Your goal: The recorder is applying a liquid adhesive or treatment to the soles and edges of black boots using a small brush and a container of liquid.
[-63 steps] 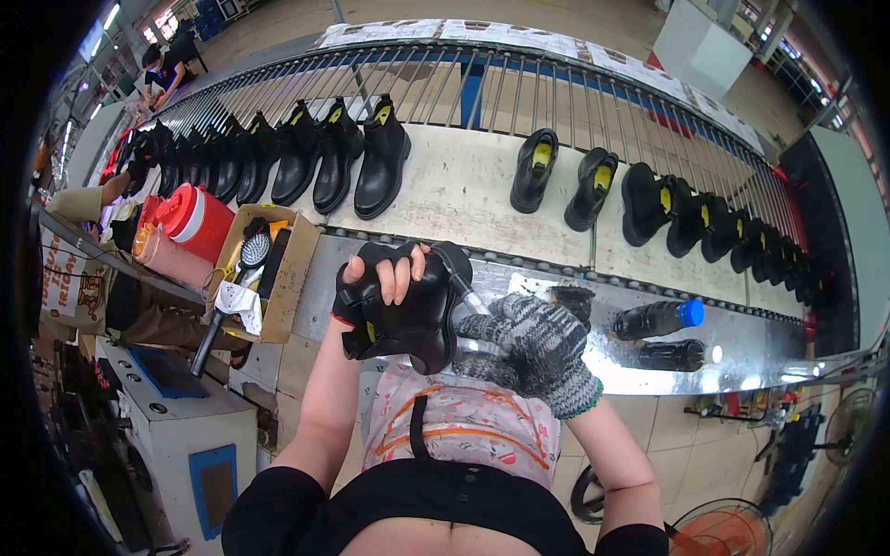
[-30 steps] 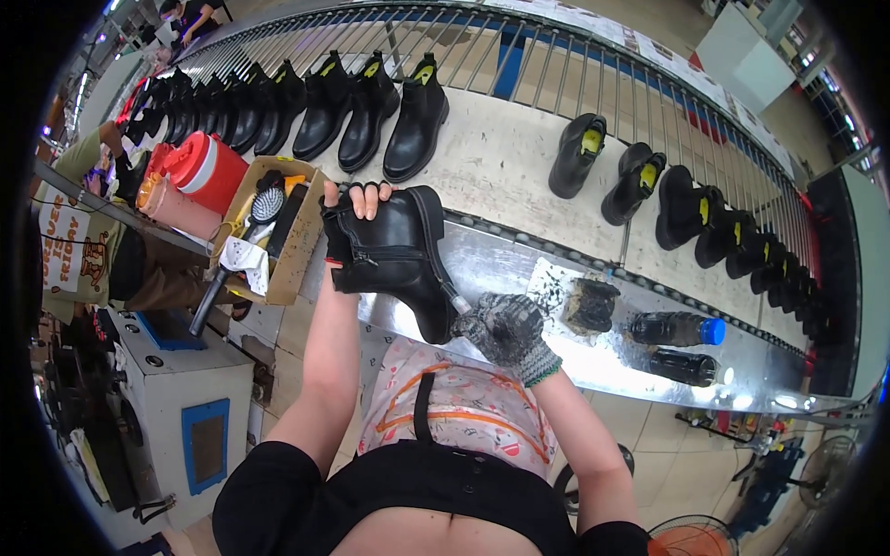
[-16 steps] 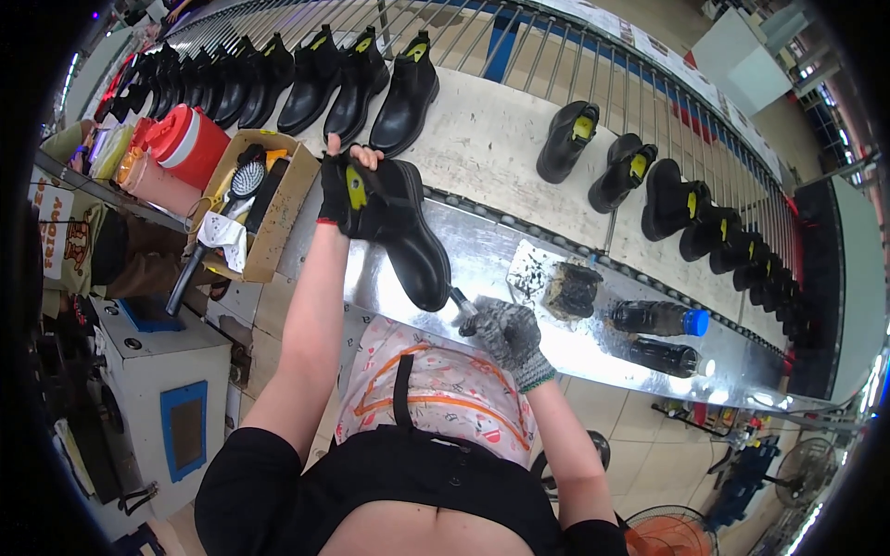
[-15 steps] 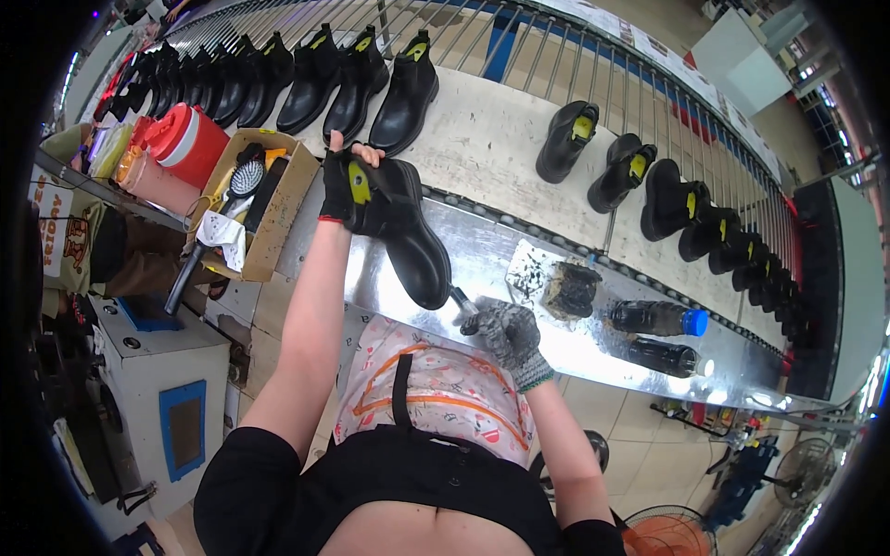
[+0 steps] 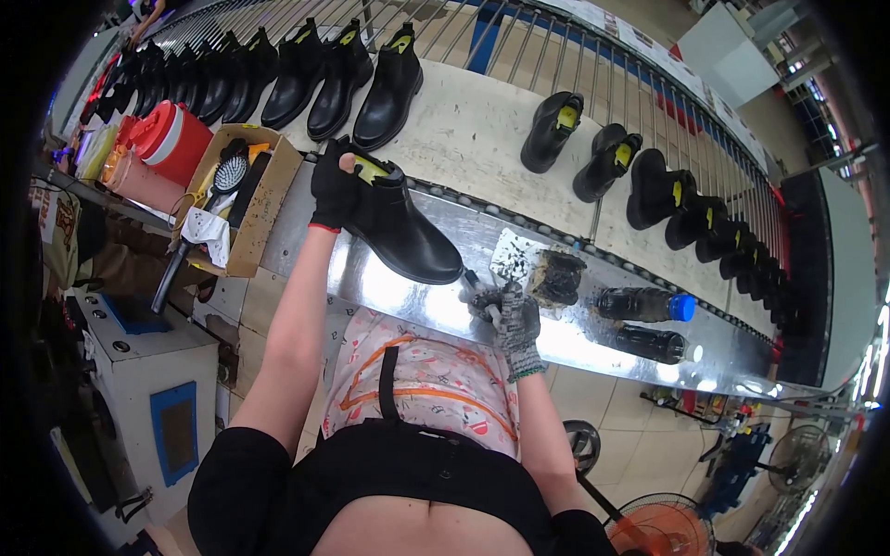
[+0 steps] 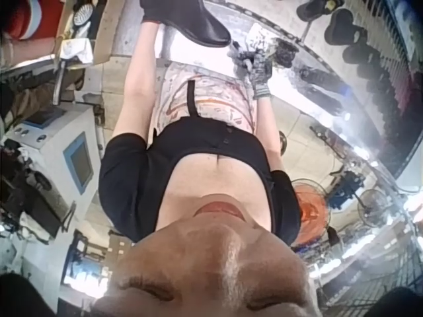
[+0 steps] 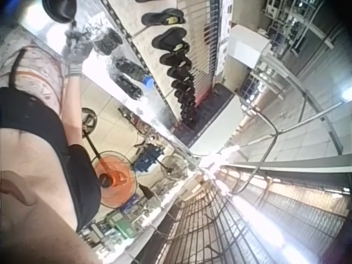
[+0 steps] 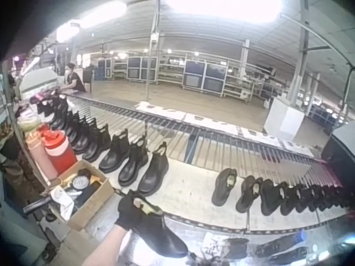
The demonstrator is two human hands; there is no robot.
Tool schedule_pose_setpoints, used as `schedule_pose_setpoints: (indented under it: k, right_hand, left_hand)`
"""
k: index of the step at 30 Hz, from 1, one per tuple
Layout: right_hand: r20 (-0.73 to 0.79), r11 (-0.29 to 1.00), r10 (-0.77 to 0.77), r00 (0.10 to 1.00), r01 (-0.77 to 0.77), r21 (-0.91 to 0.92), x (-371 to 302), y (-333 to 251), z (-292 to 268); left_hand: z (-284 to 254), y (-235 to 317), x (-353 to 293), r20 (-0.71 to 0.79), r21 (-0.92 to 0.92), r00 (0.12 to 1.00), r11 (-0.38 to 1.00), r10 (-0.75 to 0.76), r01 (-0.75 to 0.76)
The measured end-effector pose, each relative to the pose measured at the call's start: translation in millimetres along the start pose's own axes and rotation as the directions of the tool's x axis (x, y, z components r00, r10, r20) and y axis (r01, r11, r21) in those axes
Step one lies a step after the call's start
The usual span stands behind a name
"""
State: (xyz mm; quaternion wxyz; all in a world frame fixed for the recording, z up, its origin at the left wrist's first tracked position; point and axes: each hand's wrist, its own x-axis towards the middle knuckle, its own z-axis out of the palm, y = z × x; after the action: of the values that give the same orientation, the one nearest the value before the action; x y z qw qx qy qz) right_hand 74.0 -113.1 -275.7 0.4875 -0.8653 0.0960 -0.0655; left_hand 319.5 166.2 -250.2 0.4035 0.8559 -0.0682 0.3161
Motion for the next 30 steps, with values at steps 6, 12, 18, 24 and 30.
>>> schedule_pose_setpoints:
  k: [6,12,18,24,30]
  right_hand:
    - [0.011,0.939,-0.146,0.989,0.142,-0.315,3,-34,-19]
    - [-0.084,0.970,-0.003,0.996,-0.018,-0.243,3,-52,-19]
    - [-0.026,0.982,-0.046,0.999,0.040,-0.187,5,-51,-18]
    - [0.002,0.980,-0.120,0.993,0.118,-0.160,3,-49,-20]
    - [0.072,0.958,0.094,0.993,-0.109,0.264,-4,-77,-26]
  left_hand:
    - [-40,11,-25,0.114,0.130,0.991,0.990,-0.065,0.050]
    - [-70,30,-55,0.061,0.078,0.996,0.995,-0.065,0.060]
    - [-103,72,-81,0.117,0.156,0.981,0.978,-0.155,0.136]
    - [-122,110,-104,0.215,0.052,0.942,0.966,-0.257,0.252]
    - [-136,128,-127,0.547,-0.184,0.736,0.800,-0.399,0.571]
